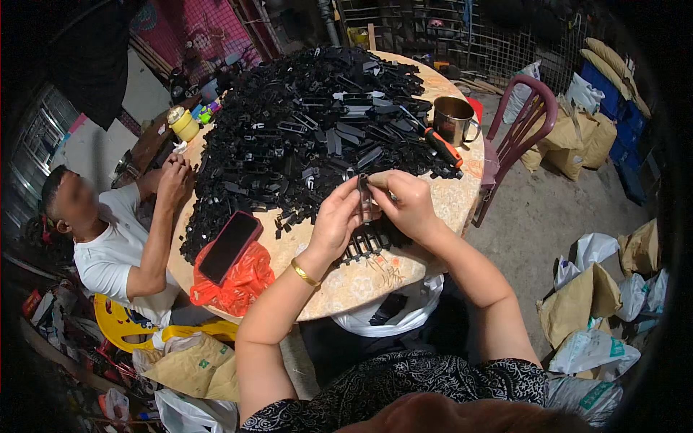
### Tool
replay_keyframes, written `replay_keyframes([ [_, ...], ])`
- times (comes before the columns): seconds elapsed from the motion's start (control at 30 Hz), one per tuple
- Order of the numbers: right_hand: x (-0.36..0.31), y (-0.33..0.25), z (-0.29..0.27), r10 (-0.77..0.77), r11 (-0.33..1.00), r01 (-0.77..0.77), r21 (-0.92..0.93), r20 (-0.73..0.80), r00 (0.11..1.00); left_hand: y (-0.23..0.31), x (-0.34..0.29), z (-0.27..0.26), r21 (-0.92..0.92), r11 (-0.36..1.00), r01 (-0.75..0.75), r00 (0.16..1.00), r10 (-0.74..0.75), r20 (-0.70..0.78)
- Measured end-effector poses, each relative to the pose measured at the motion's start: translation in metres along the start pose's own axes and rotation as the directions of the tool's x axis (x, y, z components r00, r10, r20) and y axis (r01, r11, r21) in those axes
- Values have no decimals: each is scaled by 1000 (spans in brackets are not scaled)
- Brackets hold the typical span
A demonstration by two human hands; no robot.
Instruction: The person sorts and assembles small black plastic buckle components by hand, joining buckle bases with small straps on a table.
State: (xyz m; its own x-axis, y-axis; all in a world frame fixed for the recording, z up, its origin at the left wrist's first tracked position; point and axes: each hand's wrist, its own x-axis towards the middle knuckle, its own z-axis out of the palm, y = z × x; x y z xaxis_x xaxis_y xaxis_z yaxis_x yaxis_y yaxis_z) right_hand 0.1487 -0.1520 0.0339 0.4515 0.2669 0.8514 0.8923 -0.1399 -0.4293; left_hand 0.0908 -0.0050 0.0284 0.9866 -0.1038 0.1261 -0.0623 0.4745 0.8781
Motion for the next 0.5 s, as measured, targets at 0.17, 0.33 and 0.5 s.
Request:
replay_keyframes([
  [0.17, 0, 1, -1, -114, 990, 114, -78, 5, 994, 2, -1, 3, -19, 1000, 7, 999, -8, -54],
  [0.33, 1, -1, -2, -198, 971, 194, -140, -16, 980, 2, -1, 1, -87, 995, 56, 998, -54, 24],
  [0.5, -1, -3, -6, -186, 964, 194, -184, 60, 981, 3, -2, -1, -67, 997, 36, 999, -36, -2],
])
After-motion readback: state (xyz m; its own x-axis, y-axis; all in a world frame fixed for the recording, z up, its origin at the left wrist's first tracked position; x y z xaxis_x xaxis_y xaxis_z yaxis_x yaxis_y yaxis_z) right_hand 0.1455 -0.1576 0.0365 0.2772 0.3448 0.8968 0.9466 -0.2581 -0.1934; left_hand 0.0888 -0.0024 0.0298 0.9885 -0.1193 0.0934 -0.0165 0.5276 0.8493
